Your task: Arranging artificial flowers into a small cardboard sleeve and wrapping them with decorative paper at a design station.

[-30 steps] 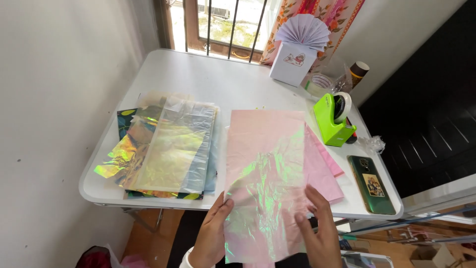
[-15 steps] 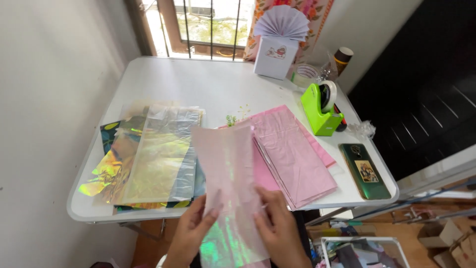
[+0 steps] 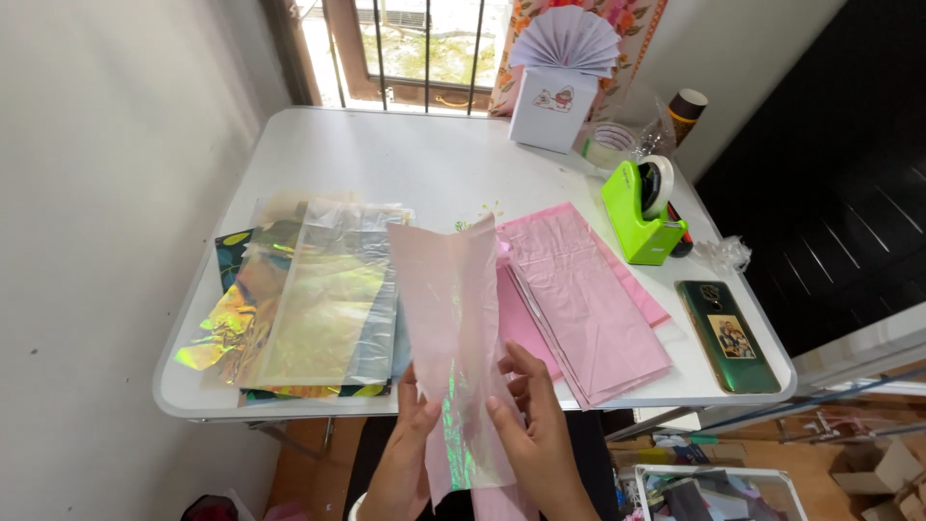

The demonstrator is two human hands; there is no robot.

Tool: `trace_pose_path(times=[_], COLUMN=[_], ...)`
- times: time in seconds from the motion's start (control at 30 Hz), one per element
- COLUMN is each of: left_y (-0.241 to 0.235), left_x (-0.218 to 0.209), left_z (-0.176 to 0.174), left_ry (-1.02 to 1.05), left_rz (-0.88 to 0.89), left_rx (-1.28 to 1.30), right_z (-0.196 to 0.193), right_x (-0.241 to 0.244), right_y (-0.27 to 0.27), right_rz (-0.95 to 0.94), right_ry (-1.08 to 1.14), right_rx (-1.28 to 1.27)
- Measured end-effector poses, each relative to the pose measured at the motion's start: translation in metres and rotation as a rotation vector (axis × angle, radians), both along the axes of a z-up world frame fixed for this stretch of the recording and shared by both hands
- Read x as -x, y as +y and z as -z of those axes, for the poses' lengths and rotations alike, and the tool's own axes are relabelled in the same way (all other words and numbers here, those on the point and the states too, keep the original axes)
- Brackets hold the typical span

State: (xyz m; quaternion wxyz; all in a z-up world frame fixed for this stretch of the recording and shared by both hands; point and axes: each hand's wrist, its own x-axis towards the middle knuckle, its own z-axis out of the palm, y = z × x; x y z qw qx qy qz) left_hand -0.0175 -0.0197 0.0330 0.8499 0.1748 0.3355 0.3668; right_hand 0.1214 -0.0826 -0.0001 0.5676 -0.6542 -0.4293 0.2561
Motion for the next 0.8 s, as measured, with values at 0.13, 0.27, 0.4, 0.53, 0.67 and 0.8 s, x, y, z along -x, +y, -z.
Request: trace_pose_path(times=[0.13, 0.27, 0.4, 0.53, 0.67, 0.8], left_y=[0.002, -0.004, -0.006, -0.014, -0.018, -0.013], left_x=[0.001, -0.003, -0.002, -0.011, -0.015, -0.017], left_z=[0.029, 0.002, 0.028, 0.067, 0.080, 0.066], left_ry=[0.134, 0.070, -0.102, -0.148, -0.047, 0.003], left_rz=[0.051, -0.113, -0.097, -0.078, -0.131, -0.232], left_rx=[-0.116, -0.012, 0.033, -0.119, -0.380, -0.042], right_z=[-0.017, -0.014, 0.003, 0.016, 0.022, 0.029], right_x=[-0.006, -0.012, -0.017, -0.013, -0.005, -0.010], right_y=[-0.007, -0.012, -0.009, -0.008, -0.001, 0.001], right_rz=[-0.089, -0.197, -0.140, -0.198, -0.052, 0.107], right_ry=[-0.059, 0.027, 0.187, 0.402, 0.523, 0.638], right_rx=[0.143, -0.012, -0.112, -0.158, -0.167, -0.251])
